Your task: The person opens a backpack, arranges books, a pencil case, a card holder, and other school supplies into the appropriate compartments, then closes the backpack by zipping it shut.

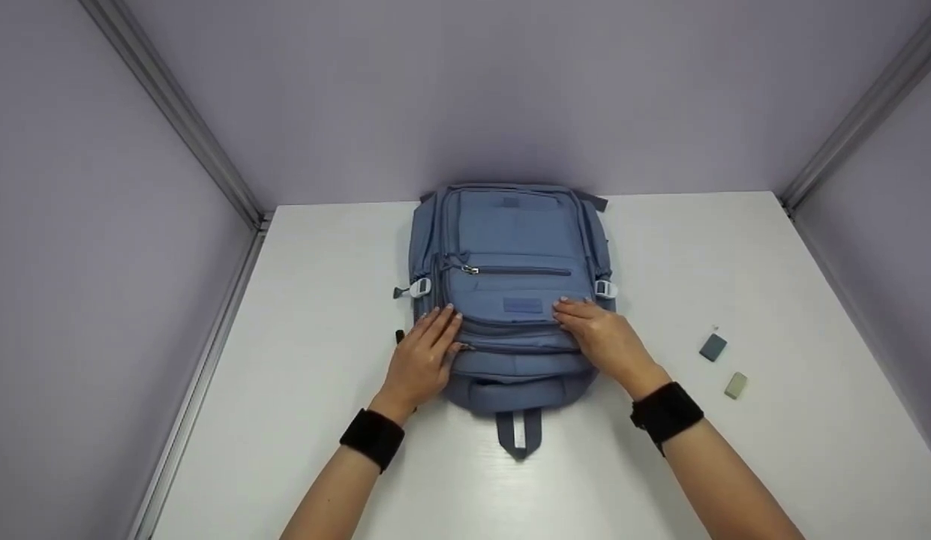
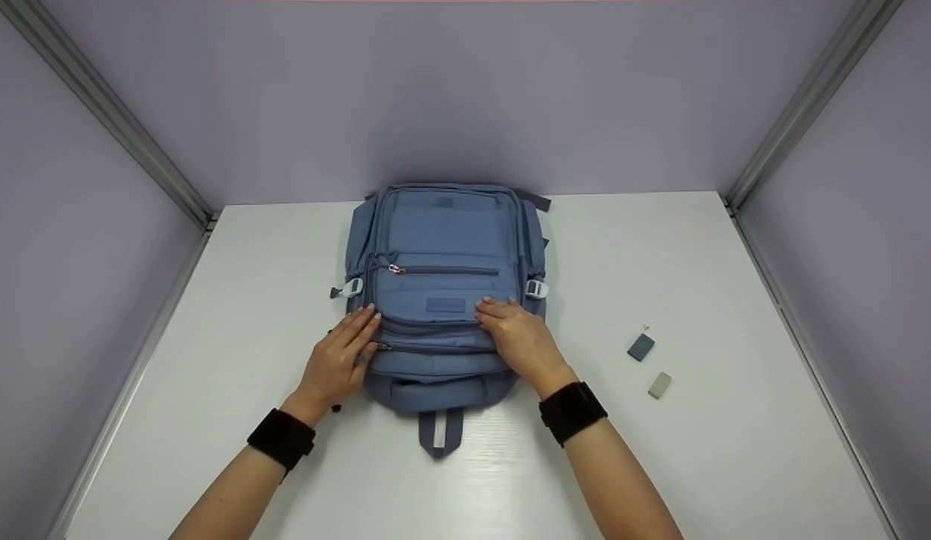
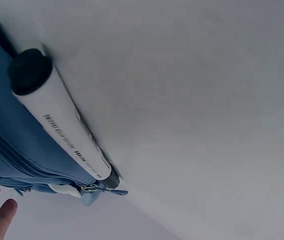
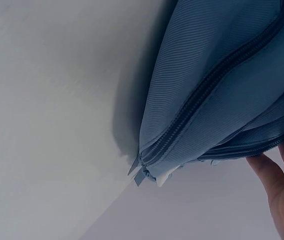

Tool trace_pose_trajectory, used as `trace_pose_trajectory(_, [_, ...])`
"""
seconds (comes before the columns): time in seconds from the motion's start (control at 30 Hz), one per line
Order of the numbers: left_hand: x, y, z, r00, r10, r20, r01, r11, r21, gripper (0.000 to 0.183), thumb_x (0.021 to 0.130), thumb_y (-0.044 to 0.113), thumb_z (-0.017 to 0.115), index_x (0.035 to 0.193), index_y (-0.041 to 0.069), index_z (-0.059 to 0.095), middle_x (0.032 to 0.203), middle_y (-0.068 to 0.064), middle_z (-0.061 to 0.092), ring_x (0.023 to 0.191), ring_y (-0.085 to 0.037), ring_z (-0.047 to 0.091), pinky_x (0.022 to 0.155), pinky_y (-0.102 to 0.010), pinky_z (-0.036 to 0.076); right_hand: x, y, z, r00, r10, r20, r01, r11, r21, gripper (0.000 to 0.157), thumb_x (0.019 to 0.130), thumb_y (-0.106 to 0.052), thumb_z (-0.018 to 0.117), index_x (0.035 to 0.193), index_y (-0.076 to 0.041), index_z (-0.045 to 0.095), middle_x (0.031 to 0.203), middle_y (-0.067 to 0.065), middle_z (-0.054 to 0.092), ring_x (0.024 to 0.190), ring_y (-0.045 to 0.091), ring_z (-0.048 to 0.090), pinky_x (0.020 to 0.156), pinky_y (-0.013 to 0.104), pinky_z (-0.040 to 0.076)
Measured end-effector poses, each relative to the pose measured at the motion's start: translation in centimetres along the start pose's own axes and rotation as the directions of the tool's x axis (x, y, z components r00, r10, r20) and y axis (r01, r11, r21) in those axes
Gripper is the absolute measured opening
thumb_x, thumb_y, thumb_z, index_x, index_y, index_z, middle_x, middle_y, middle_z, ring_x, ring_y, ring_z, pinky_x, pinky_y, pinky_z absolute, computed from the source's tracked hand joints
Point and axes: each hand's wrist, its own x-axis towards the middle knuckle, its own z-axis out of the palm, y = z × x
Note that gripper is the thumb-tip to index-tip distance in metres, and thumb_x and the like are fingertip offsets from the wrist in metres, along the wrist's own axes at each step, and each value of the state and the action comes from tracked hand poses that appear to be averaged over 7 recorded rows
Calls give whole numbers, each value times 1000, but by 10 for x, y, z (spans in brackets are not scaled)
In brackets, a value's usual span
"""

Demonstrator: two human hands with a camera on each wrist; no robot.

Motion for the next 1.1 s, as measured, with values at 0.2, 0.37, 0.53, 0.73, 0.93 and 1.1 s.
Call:
trace_pose_trajectory(0.2, [-5,-1,0,998,27,-48,-30,997,-64,41,105,22,46,131,-8,57,132,-26,56,118,-39,58,93,-43,49,0,-1,1,999,-20,-28,20,1000,4,23,82,7,74,104,3,74,110,16,70,105,32,66,89,48,50])
trace_pose_trajectory(0.37, [-8,-3,-2,998,23,-51,-25,999,-33,43,107,24,40,131,-7,58,130,-24,58,116,-36,60,92,-40,51,-1,0,1,998,-44,-43,46,999,29,23,82,10,72,103,2,73,109,16,70,103,33,67,87,48,51])
trace_pose_trajectory(0.53, [-8,-7,-9,997,-73,13,73,997,10,37,103,20,51,127,-5,62,122,-23,62,109,-35,64,84,-42,54,0,1,1,996,-60,-58,63,997,49,24,81,13,72,102,3,73,107,17,70,101,34,67,86,48,52])
trace_pose_trajectory(0.73, [-2,-6,-14,985,-143,96,147,988,-38,33,99,14,58,124,-6,63,116,-20,67,103,-32,67,84,-41,55,0,1,-1,998,-56,-42,57,998,29,22,82,10,72,104,4,73,107,17,69,104,33,66,88,46,52])
trace_pose_trajectory(0.93, [-2,-2,-14,968,-197,155,215,970,-110,35,102,16,54,127,-8,60,119,-22,65,105,-35,66,88,-40,53,1,-7,-4,999,15,31,-14,999,-45,24,87,-4,73,110,2,72,112,15,69,109,31,64,91,42,51])
trace_pose_trajectory(1.1, [-1,1,-13,960,-217,175,239,964,-116,38,102,19,52,128,-8,59,119,-22,65,106,-34,65,90,-41,52,10,-26,2,992,89,93,-79,990,-113,38,90,-22,73,121,0,68,121,15,66,114,32,61,98,45,46])
